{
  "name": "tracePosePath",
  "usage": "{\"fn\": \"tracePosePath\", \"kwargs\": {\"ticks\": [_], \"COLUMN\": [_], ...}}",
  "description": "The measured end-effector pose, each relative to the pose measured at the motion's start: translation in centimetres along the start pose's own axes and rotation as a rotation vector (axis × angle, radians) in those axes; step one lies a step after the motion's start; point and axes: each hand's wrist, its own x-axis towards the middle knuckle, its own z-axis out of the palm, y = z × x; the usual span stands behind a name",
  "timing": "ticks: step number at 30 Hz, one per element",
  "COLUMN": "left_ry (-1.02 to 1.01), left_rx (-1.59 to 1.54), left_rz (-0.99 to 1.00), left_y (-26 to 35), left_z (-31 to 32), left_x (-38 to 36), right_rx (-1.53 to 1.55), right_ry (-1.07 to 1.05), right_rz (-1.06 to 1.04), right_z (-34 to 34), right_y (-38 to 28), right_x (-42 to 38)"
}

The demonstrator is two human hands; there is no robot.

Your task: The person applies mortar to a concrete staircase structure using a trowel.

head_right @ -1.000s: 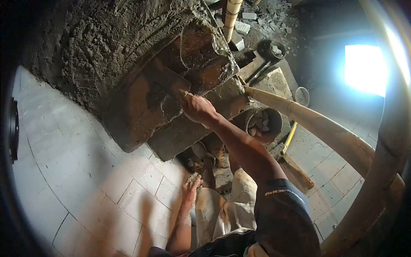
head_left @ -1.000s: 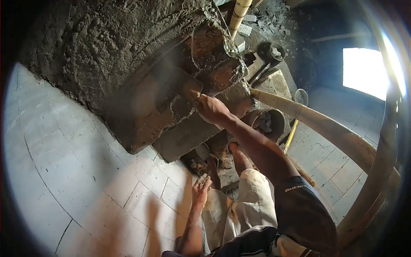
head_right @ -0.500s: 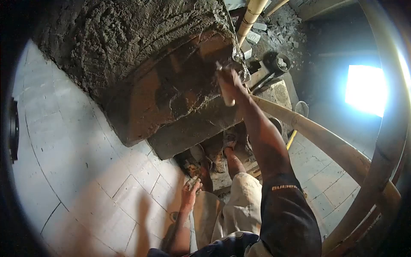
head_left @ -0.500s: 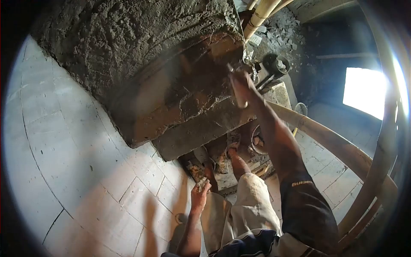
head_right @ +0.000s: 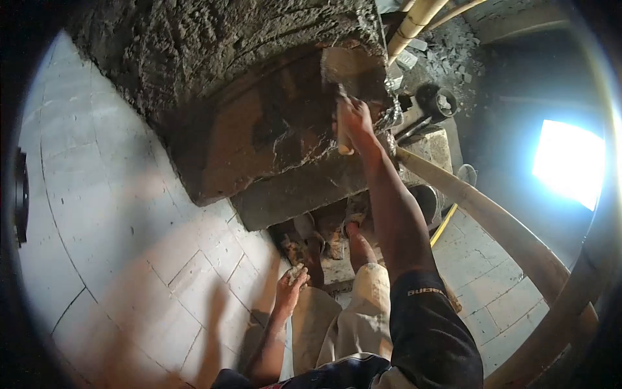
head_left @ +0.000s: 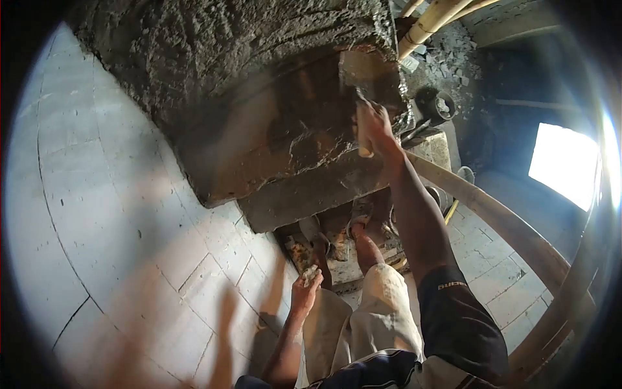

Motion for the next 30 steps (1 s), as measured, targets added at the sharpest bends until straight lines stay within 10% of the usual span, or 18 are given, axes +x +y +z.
{"fn": "tracePosePath", "kwargs": {"ticks": [7,9,10,12,14,16,18,20,24,30], "left_ry": [0.026,0.020,0.025,0.026,0.005,0.005,0.040,0.043,0.015,0.002], "left_rx": [-0.097,-0.092,-0.114,-0.137,-0.140,-0.129,-0.092,-0.087,-0.033,-0.038], "left_rz": [0.042,0.032,0.039,0.043,0.006,-0.001,0.019,0.012,0.024,0.084], "left_y": [0.4,0.4,0.3,0.3,0.5,0.3,0.8,0.2,-0.6,-0.2], "left_z": [0.8,0.7,0.6,0.2,-0.4,-0.9,-1.3,-1.8,-2.8,-3.9], "left_x": [0.1,0.1,0.2,0.3,0.1,0.0,-0.2,-0.1,0.2,0.4], "right_rx": [-0.146,-1.252,-1.257,-1.175,-1.001,-0.890,-0.653,-0.542,0.180,-0.454], "right_ry": [-0.300,-0.362,-0.355,-0.225,-0.177,-0.005,0.160,0.349,0.172,-0.237], "right_rz": [-0.010,-0.959,-0.956,-0.791,-0.085,-0.029,-0.473,0.029,0.062,0.228], "right_z": [8.5,8.6,7.7,4.3,1.5,-3.1,-6.6,-4.9,-6.1,7.3], "right_y": [6.3,8.2,9.2,10.4,4.4,5.1,6.5,1.2,10.6,11.7], "right_x": [-2.3,-3.4,-3.5,-3.7,-6.4,-5.6,-5.5,-7.9,-4.5,-10.3]}}
